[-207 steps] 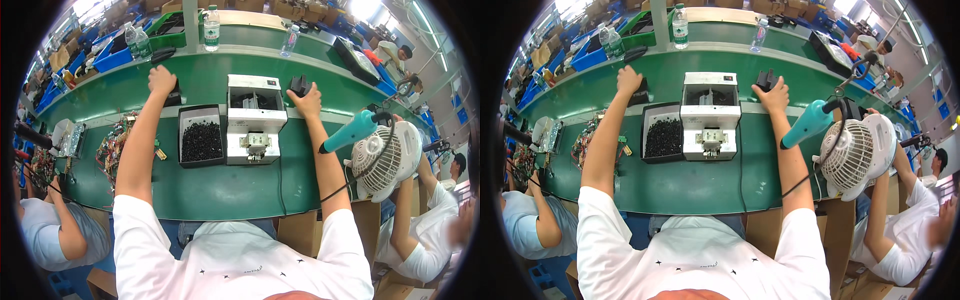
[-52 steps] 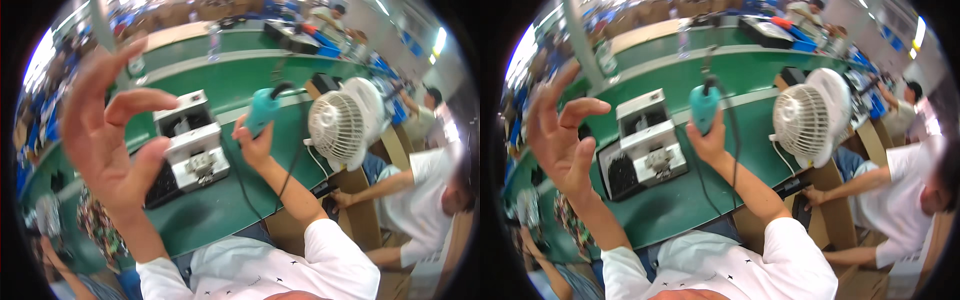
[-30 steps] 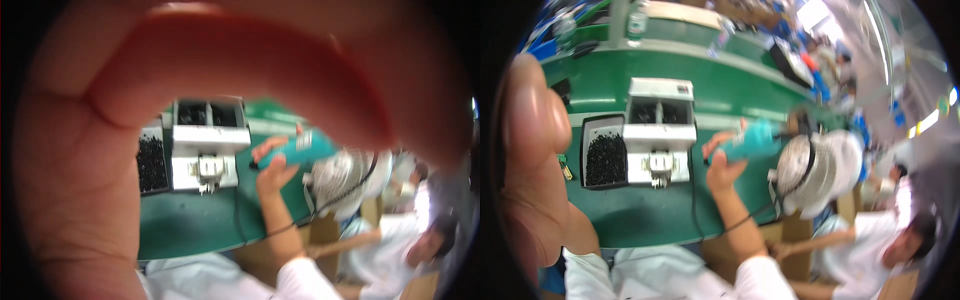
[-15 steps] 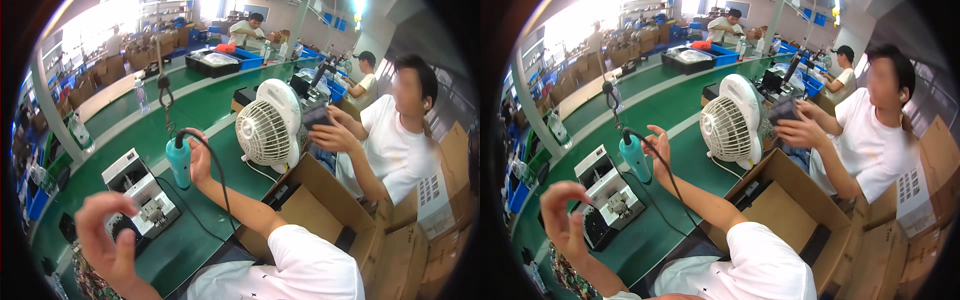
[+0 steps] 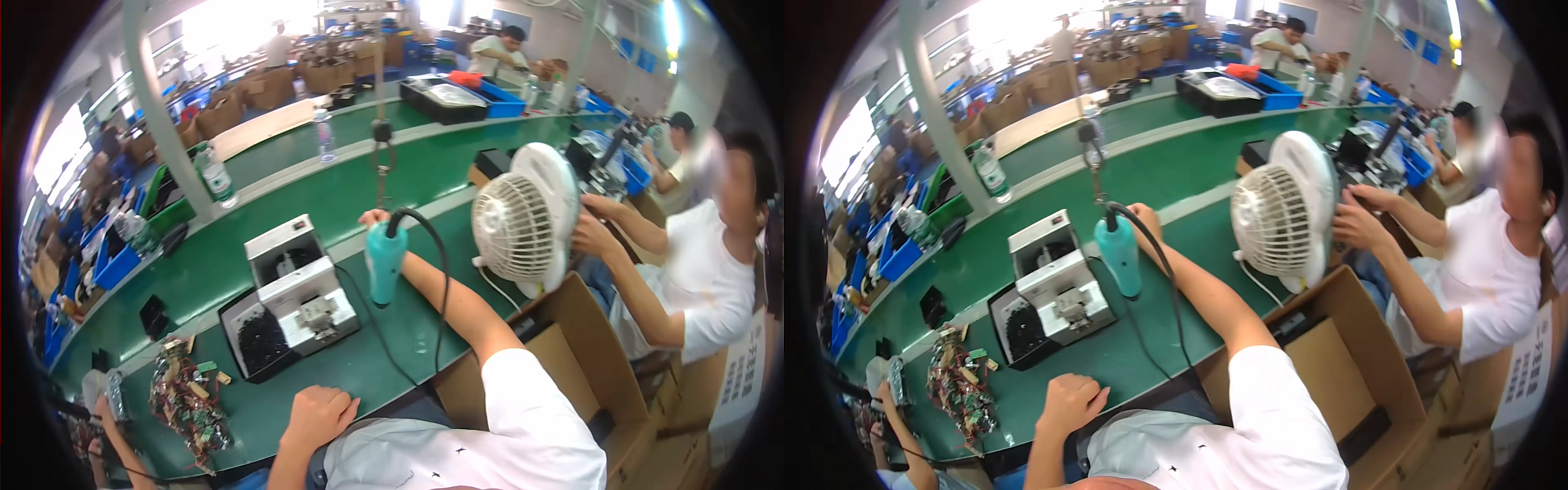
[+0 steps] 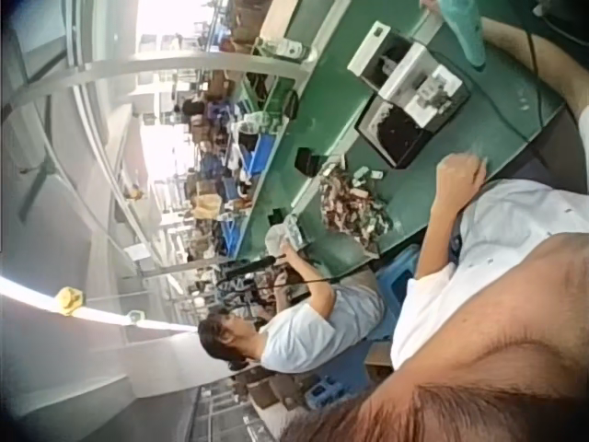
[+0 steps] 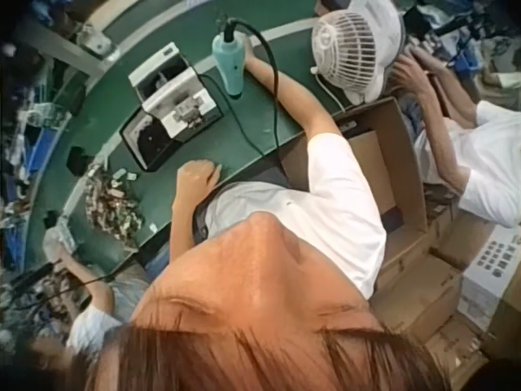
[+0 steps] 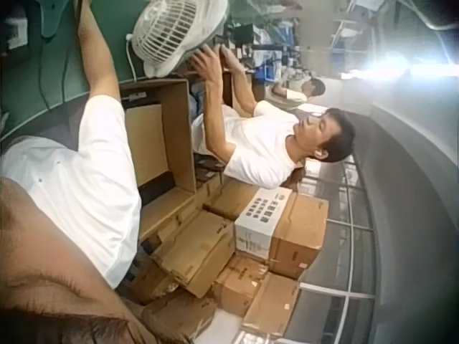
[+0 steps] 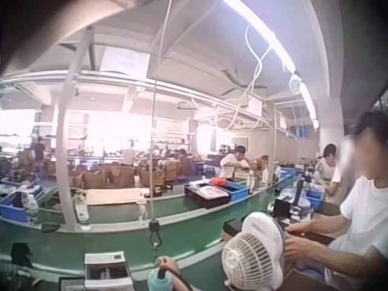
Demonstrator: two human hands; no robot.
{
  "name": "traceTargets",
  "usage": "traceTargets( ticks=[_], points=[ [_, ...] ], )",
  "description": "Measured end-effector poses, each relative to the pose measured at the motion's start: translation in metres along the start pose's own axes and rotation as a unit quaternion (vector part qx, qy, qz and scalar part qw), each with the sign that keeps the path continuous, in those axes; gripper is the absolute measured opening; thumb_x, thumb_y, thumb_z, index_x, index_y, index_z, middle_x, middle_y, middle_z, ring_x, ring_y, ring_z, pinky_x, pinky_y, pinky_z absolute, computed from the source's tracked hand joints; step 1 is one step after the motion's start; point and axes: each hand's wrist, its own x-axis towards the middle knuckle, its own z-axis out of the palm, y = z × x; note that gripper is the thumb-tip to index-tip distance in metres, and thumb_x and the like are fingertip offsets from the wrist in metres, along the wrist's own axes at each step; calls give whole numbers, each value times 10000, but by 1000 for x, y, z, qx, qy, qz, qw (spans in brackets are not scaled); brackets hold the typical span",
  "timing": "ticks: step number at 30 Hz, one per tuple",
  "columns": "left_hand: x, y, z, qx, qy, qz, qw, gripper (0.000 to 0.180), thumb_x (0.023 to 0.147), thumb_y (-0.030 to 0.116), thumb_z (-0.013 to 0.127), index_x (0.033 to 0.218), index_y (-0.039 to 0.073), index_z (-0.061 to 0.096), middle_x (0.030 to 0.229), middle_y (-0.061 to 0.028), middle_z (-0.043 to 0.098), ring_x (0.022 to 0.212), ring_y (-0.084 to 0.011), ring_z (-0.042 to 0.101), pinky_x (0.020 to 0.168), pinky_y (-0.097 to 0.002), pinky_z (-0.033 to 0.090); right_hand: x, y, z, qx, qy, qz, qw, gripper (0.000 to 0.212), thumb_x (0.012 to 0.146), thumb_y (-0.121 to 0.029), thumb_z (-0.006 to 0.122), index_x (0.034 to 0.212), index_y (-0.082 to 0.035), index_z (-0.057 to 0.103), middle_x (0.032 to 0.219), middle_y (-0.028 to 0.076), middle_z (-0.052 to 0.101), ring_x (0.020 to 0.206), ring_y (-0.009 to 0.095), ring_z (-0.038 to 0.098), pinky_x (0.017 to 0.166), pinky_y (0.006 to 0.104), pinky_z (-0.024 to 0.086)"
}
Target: Assembling electronic components by using an electric screwdriver to fasten screws into plastic housings.
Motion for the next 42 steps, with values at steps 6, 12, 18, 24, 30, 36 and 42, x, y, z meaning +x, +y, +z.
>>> traceTargets(
  ticks=[6, 12, 18, 24, 30, 36, 42],
  points=[
    [-11, -10, 28, 66, 75, -170, 980, 214, 783, 158, 646, 634, 100, 505, 603, -34, 506, 534, -221, 493, 545, -305, 414, -16, 1, 3, -53, -91, -61, 993, 191, 857, -233, 500, 892, -69, 591, 775, 62, 602, 662, 198, 530, 629, 321, 424],
    [-9, -17, 33, 38, 64, -168, 983, 205, 782, 163, 649, 651, 93, 509, 627, -44, 503, 560, -225, 494, 568, -318, 416, -30, -29, -4, 98, -189, 33, 976, 140, 862, -185, 479, 904, -77, 557, 805, 46, 568, 701, 167, 509, 677, 286, 423],
    [-10, -17, 31, 22, 50, -184, 981, 193, 772, 155, 658, 660, 87, 517, 644, -42, 512, 570, -223, 493, 583, -321, 416, -31, -38, 2, -140, -137, -57, 979, 168, 876, -193, 570, 893, -47, 652, 686, 44, 619, 588, 161, 544, 558, 292, 443],
    [-5, -12, 24, 10, 49, -188, 981, 180, 767, 146, 662, 667, 85, 526, 646, -43, 516, 570, -224, 492, 591, -318, 419, -18, 1, 15, 64, -144, -171, 973, 158, 863, -183, 585, 877, -36, 643, 691, 49, 622, 561, 173, 542, 554, 284, 444],
    [-6, -12, 24, 13, 46, -192, 980, 180, 767, 144, 663, 667, 83, 526, 653, -45, 525, 571, -226, 493, 594, -315, 420, -28, -12, 21, -94, -66, -152, 982, 148, 867, -204, 580, 928, -87, 648, 669, 26, 614, 554, 186, 553, 541, 310, 435],
    [-9, -18, 29, 10, 62, -168, 984, 178, 769, 146, 663, 670, 82, 529, 659, -43, 530, 576, -226, 496, 598, -313, 422, -30, -28, 0, -174, -123, -61, 975, 165, 854, -235, 572, 899, -117, 678, 716, 9, 652, 585, 195, 571, 556, 324, 441],
    [-12, -16, 28, 6, 63, -184, 981, 171, 772, 148, 660, 676, 81, 535, 660, -41, 532, 578, -224, 497, 599, -314, 421, -31, -28, 5, -154, -111, -105, 976, 164, 854, -234, 570, 907, -121, 677, 695, 9, 638, 595, 194, 569, 563, 312, 438]
  ],
)
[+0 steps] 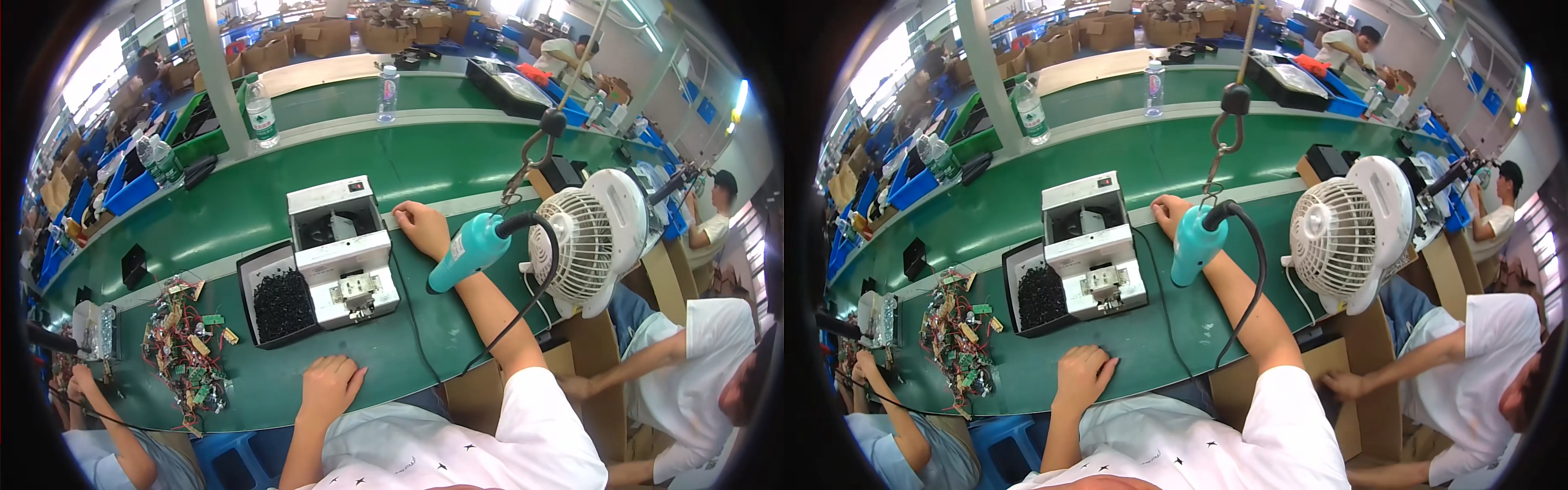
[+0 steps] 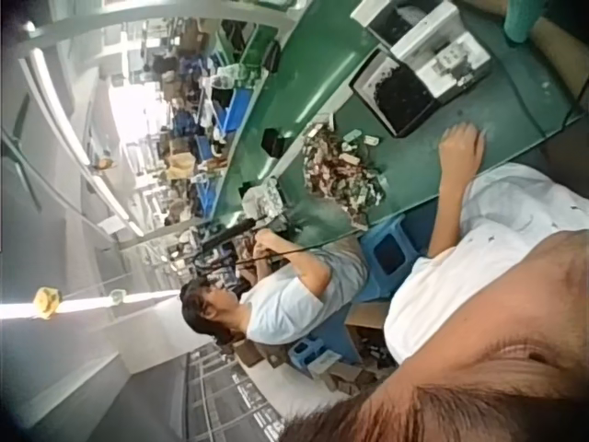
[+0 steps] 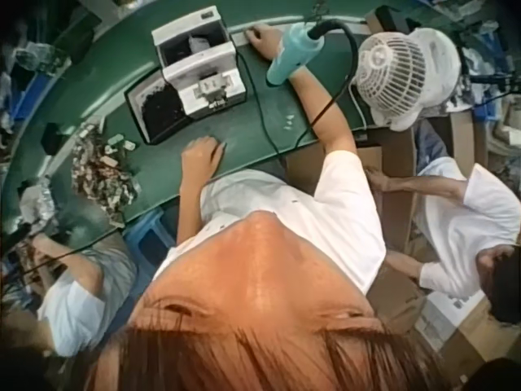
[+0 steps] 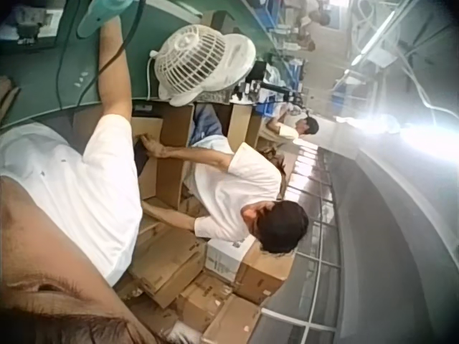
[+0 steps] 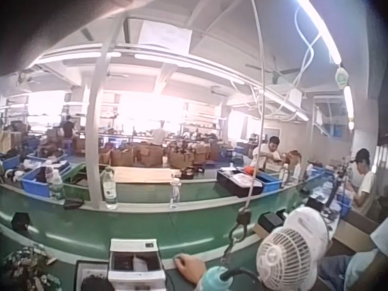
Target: Assembling electronic components by using an electric screwdriver to fasten screws into plastic housings.
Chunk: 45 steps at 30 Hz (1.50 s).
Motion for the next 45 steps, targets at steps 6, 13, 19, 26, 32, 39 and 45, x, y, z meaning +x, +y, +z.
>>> traceTargets(
  ticks=[6, 13, 19, 26, 32, 39, 45],
  points=[
    [4, 5, -2, -13, 0, 0, 1000, 164, 764, 128, 662, 675, 74, 536, 655, -45, 528, 572, -226, 491, 595, -315, 416, -1, -8, -6, -25, -36, 31, 999, 181, 873, -253, 569, 919, -114, 677, 711, 32, 639, 621, 201, 579, 583, 312, 451],
    [6, 6, -5, -30, -3, -10, 999, 169, 749, 101, 660, 659, 53, 525, 643, -59, 526, 557, -241, 469, 580, -324, 399, 3, 29, 9, 218, -32, 2, 975, 165, 871, -211, 574, 920, -86, 670, 721, 41, 640, 615, 186, 571, 576, 303, 457],
    [6, 6, -2, -29, -1, -18, 999, 169, 746, 96, 660, 658, 51, 523, 621, -63, 509, 544, -242, 449, 571, -326, 390, 10, 69, 40, -4, 18, -58, 998, 146, 866, -176, 581, 910, -66, 666, 709, 46, 633, 601, 173, 559, 557, 286, 449],
    [3, 6, -3, -29, -5, -24, 999, 167, 746, 97, 661, 661, 54, 524, 618, -61, 503, 544, -241, 448, 574, -326, 392, 5, 45, 28, 59, 37, -65, 995, 139, 863, -161, 584, 896, -54, 666, 688, 47, 622, 586, 172, 549, 552, 282, 446],
    [6, 8, -7, -21, -23, -31, 999, 163, 745, 102, 666, 671, 65, 526, 643, -56, 508, 568, -240, 468, 591, -327, 405, 3, 28, 12, 45, 3, -40, 998, 138, 860, -158, 582, 885, -54, 668, 677, 46, 617, 577, 170, 544, 549, 288, 448],
    [3, 9, -6, -14, -47, -50, 998, 176, 745, 96, 657, 663, 58, 506, 654, -70, 507, 582, -258, 459, 601, -341, 399, 10, 63, 46, 47, 49, -57, 996, 123, 839, -140, 593, 876, -40, 654, 668, 47, 613, 568, 166, 538, 545, 294, 454],
    [3, 5, 1, -28, -9, -20, 999, 191, 737, 60, 645, 641, 49, 480, 602, -59, 454, 535, -243, 391, 554, -336, 355, 7, 39, 21, 17, -6, -32, 999, 118, 831, -129, 600, 877, -30, 646, 665, 46, 606, 565, 163, 532, 534, 287, 449]
  ],
)
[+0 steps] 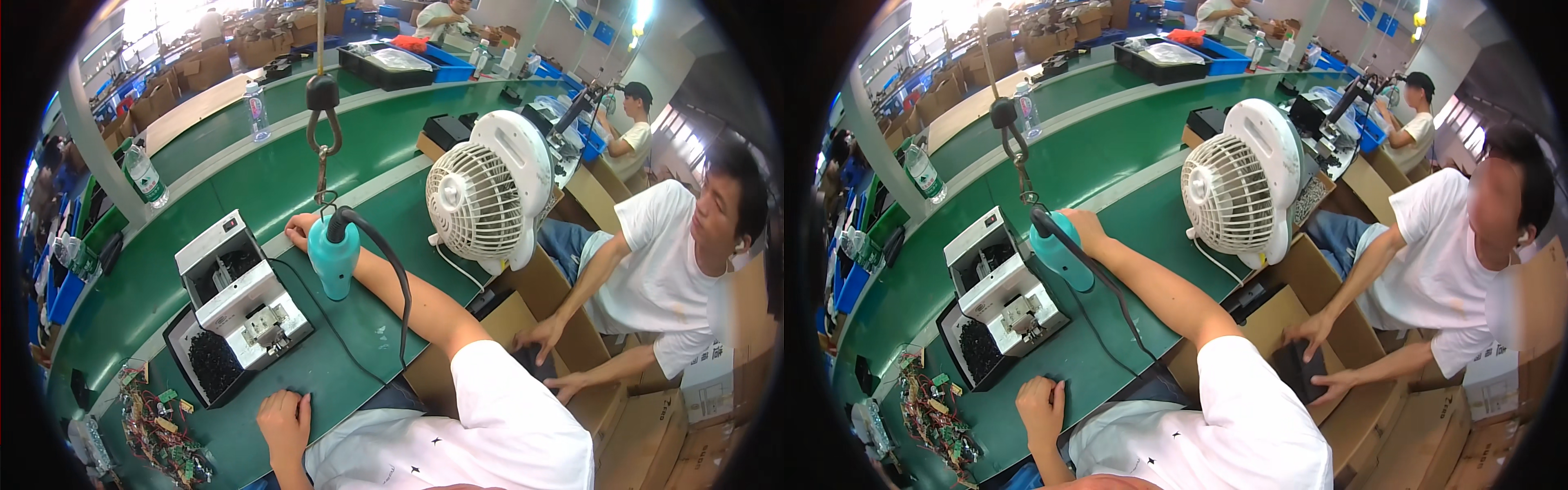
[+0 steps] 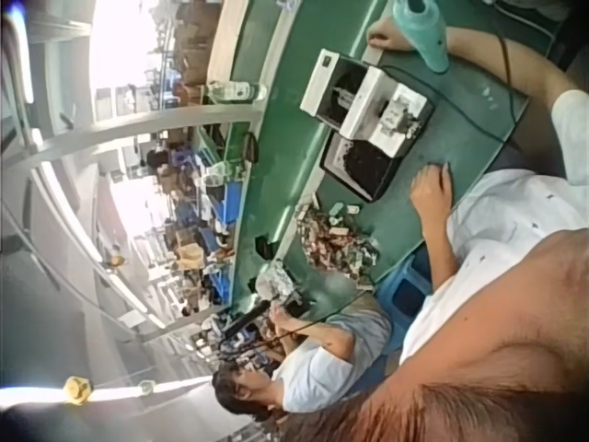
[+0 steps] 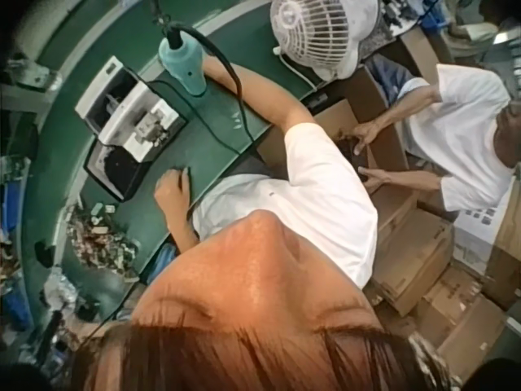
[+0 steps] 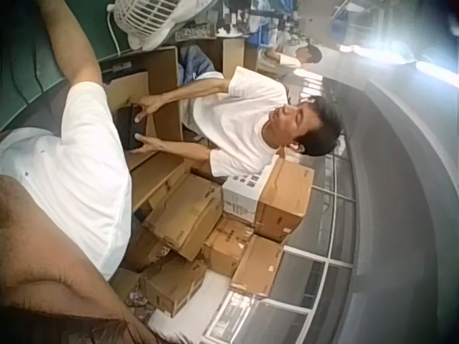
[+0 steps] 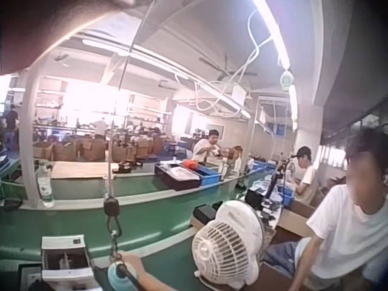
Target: Assembling electronic components by using an electric screwdriver to fasten screws into plastic housings.
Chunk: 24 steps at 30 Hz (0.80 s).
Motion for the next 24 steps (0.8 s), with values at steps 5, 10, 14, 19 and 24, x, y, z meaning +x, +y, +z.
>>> traceTargets(
  ticks=[5, 10, 14, 19, 24],
  points=[
    [2, 2, 1, -3, 13, 9, 1000, 198, 736, 59, 644, 638, 47, 472, 603, -61, 450, 533, -242, 385, 552, -335, 353, 3, 9, 6, 52, 14, -3, 999, 301, 746, -363, 580, 799, -67, 582, 748, 134, 631, 663, 360, 584, 594, 419, 434],
    [1, 1, 0, -3, 2, -1, 1000, 190, 733, 57, 645, 640, 47, 479, 601, -60, 449, 532, -241, 385, 554, -333, 354, 4, 9, 7, 33, 7, -34, 999, 284, 754, -349, 573, 772, -66, 568, 747, 132, 628, 651, 365, 579, 584, 417, 434],
    [0, 0, 0, -1, -8, -2, 1000, 182, 730, 54, 647, 642, 48, 488, 601, -60, 456, 531, -240, 389, 556, -334, 356, 6, 12, 10, 22, 4, -2, 1000, 273, 751, -340, 577, 775, -69, 566, 737, 135, 623, 642, 367, 576, 576, 420, 434],
    [0, 2, -3, 18, -38, -24, 999, 170, 736, 91, 659, 668, 57, 508, 662, -74, 511, 585, -262, 459, 601, -344, 401, 3, -2, -4, 6, 8, -37, 999, 138, 867, -143, 564, 871, -31, 645, 684, 38, 605, 608, 145, 521, 583, 280, 455],
    [1, 3, -4, 12, -30, -17, 999, 165, 737, 98, 664, 674, 58, 518, 664, -72, 518, 581, -260, 461, 598, -340, 404, 2, -5, -6, -5, 3, -25, 1000, 132, 863, -136, 565, 871, -33, 648, 674, 39, 602, 599, 147, 520, 576, 281, 454]
  ],
)
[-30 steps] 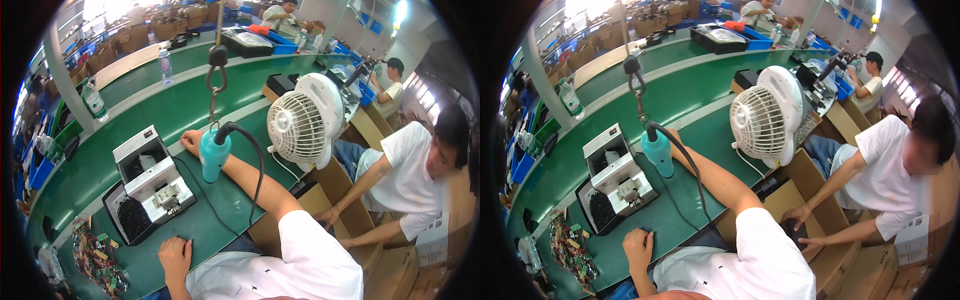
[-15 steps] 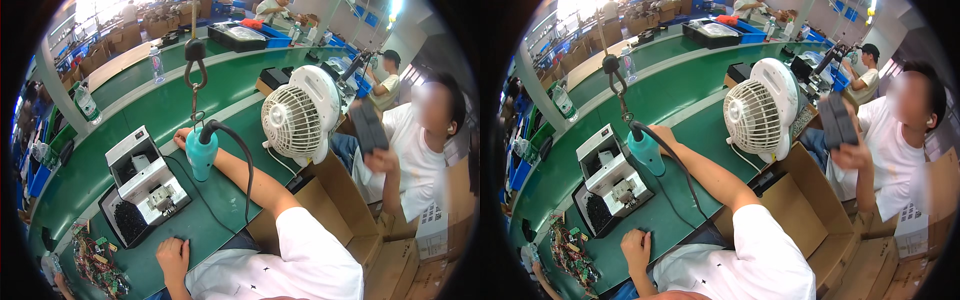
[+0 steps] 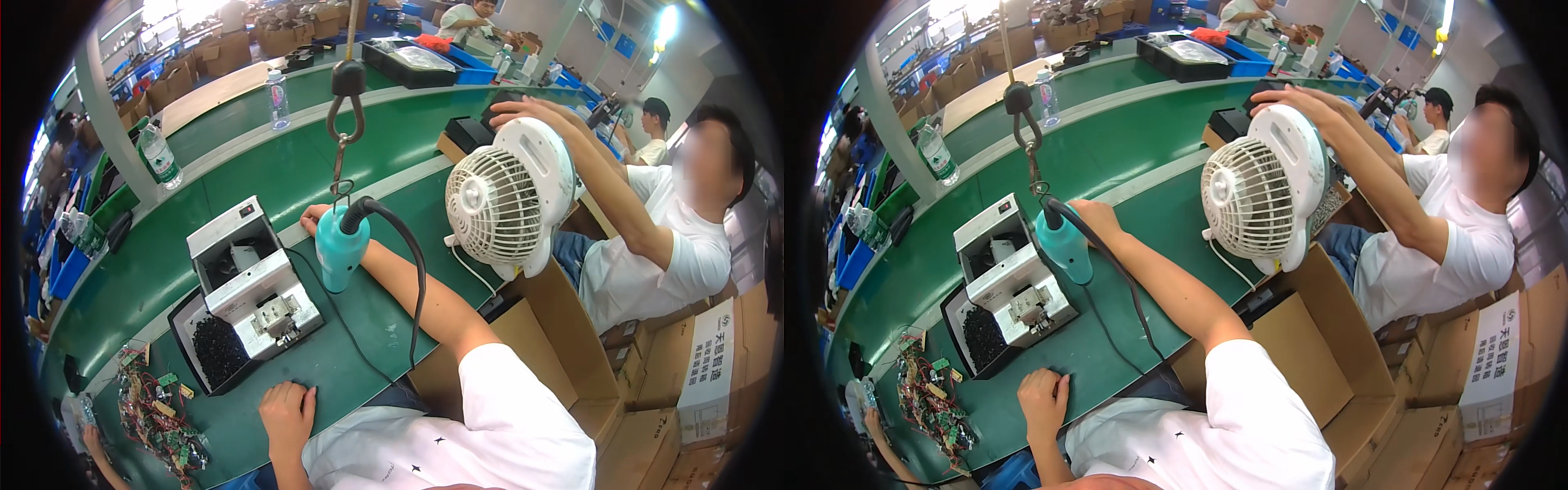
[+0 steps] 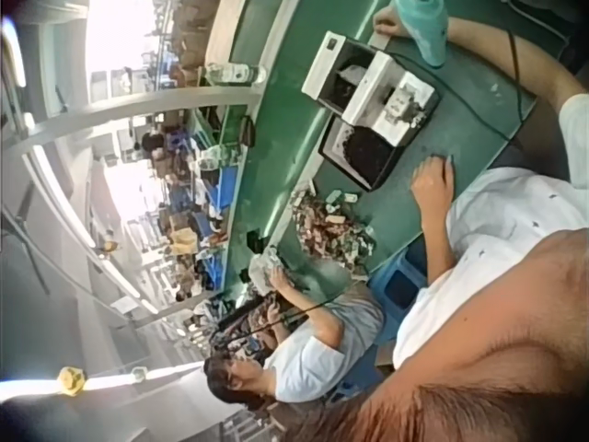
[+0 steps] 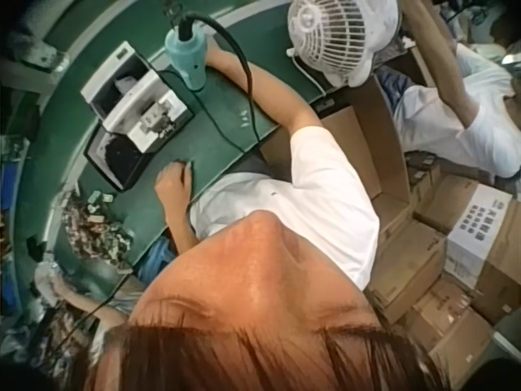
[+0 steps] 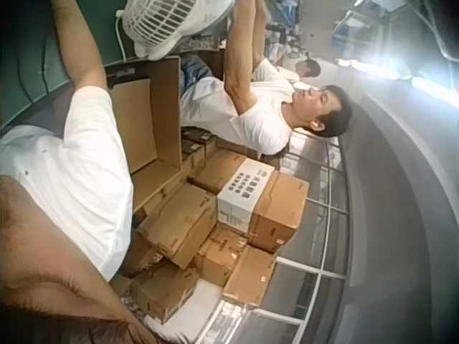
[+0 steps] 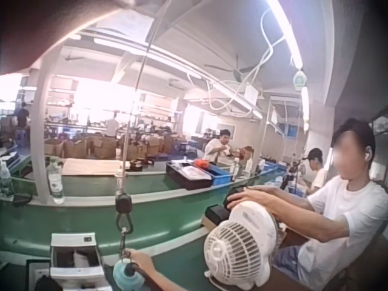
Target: Assembling electronic components by using an electric screwdriver to fasten screws into plastic housings.
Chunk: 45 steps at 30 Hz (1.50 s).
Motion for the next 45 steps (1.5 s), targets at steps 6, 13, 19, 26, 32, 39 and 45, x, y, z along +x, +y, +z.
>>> traceTargets(
  ticks=[6, 13, 19, 26, 32, 39, 45],
  points=[
    [-3, -1, -2, -3, -3, -10, 1000, 159, 739, 100, 667, 680, 58, 525, 664, -71, 523, 579, -259, 462, 597, -336, 406, -1, -8, 1, 3, -6, 13, 1000, 135, 862, -141, 567, 867, -30, 644, 661, 33, 600, 587, 149, 522, 568, 283, 451],
    [-2, 0, -2, -2, 5, -3, 1000, 161, 744, 90, 662, 678, 56, 519, 657, -71, 514, 576, -258, 455, 595, -338, 402, 2, 16, 19, 23, 21, -1, 1000, 168, 781, -208, 592, 837, -50, 608, 713, 82, 624, 639, 265, 561, 588, 357, 449],
    [1, 5, 1, -6, -21, 6, 1000, 154, 771, 81, 643, 695, 48, 513, 650, -74, 494, 574, -260, 442, 597, -351, 394, -4, 35, 23, -156, 105, -59, 980, 135, 727, -197, 570, 814, -110, 627, 777, 80, 664, 682, 333, 603, 605, 411, 462],
    [-2, -2, 10, 27, -24, 38, 999, 142, 807, 72, 613, 724, 40, 503, 663, -83, 480, 576, -265, 432, 600, -368, 390, -3, -10, -9, -92, 37, 35, 994, 141, 762, -239, 567, 740, -136, 661, 721, 20, 670, 649, 282, 611, 600, 362, 467],
    [-3, -3, 11, 66, -33, 38, 997, 143, 819, 70, 601, 729, 38, 494, 683, -90, 490, 584, -270, 439, 603, -374, 395, -4, -10, -7, -66, 25, 42, 997, 131, 748, -220, 563, 768, -125, 651, 767, 48, 662, 653, 292, 589, 589, 365, 443],
    [1, 0, 8, 62, -16, 31, 997, 154, 790, 82, 627, 711, 50, 499, 680, -84, 501, 589, -269, 456, 602, -370, 401, 1, -6, 3, -97, 33, 19, 995, 164, 771, -251, 566, 790, -124, 669, 755, 41, 677, 669, 298, 616, 592, 379, 468],
    [3, 4, 1, 33, 5, 20, 999, 160, 761, 95, 654, 691, 65, 514, 672, -69, 512, 585, -254, 473, 600, -347, 410, -3, 12, 6, 31, 8, 17, 999, 243, 769, -321, 576, 846, -100, 642, 788, 102, 664, 700, 334, 605, 614, 410, 445]
  ],
)
